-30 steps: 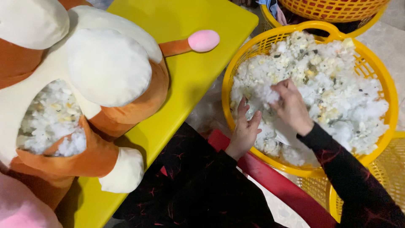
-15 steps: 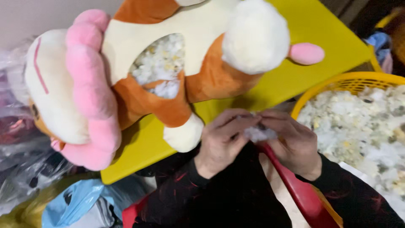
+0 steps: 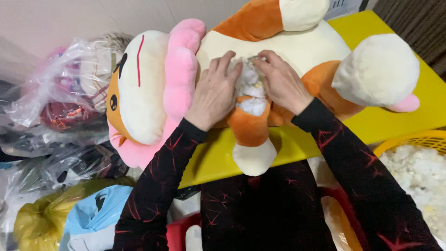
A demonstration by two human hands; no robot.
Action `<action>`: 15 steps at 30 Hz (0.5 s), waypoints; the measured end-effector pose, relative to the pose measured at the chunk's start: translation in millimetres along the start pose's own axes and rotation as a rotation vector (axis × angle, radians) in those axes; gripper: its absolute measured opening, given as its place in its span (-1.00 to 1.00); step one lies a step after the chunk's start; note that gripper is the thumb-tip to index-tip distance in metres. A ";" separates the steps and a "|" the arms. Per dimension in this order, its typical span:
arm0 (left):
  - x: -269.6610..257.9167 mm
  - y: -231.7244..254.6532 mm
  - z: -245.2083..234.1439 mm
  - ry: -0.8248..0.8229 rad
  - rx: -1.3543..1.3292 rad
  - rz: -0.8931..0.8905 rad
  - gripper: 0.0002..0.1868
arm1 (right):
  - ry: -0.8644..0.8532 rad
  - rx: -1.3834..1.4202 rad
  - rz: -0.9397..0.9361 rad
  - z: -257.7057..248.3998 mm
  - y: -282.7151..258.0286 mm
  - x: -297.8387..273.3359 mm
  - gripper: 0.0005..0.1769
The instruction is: The person repeatedly takes handfuls of white stuffing from a yellow basket and inserts them into an opening in the belly of a large plush toy on a yellow table. The person presses the stuffing into the toy with both hands to distribute it evenly.
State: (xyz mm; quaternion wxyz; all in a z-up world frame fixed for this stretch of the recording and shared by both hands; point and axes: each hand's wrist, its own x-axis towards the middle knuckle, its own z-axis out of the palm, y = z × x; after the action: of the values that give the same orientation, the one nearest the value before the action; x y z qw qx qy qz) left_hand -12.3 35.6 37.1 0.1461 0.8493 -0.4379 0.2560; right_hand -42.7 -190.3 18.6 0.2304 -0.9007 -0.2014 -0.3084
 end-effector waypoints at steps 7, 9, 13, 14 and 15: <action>-5.7 -6.8 47.0 -0.360 0.162 0.040 -0.37 | -0.364 -0.094 -0.187 28.5 24.8 -12.8 -0.43; -0.5 -12.8 66.0 -0.522 0.240 -0.007 -0.32 | -0.492 -0.184 -0.192 36.5 30.4 -4.1 -0.30; 4.6 -24.7 100.4 -0.622 0.287 -0.086 -0.26 | -0.617 -0.402 -0.146 48.5 33.6 1.2 -0.29; 1.6 -23.9 106.2 -0.654 0.275 -0.108 -0.26 | -0.715 -0.420 -0.048 50.8 31.7 0.8 -0.26; 3.6 -24.2 109.4 -0.679 0.268 -0.125 -0.26 | -0.804 -0.442 0.052 50.2 31.3 3.7 -0.23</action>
State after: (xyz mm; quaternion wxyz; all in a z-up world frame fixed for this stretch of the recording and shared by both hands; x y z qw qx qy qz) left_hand 42.8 -4.6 -51.8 -0.1045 0.9226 -0.3714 0.0053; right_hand -0.9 -187.9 -23.3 -0.0561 -0.9811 -0.1814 0.0360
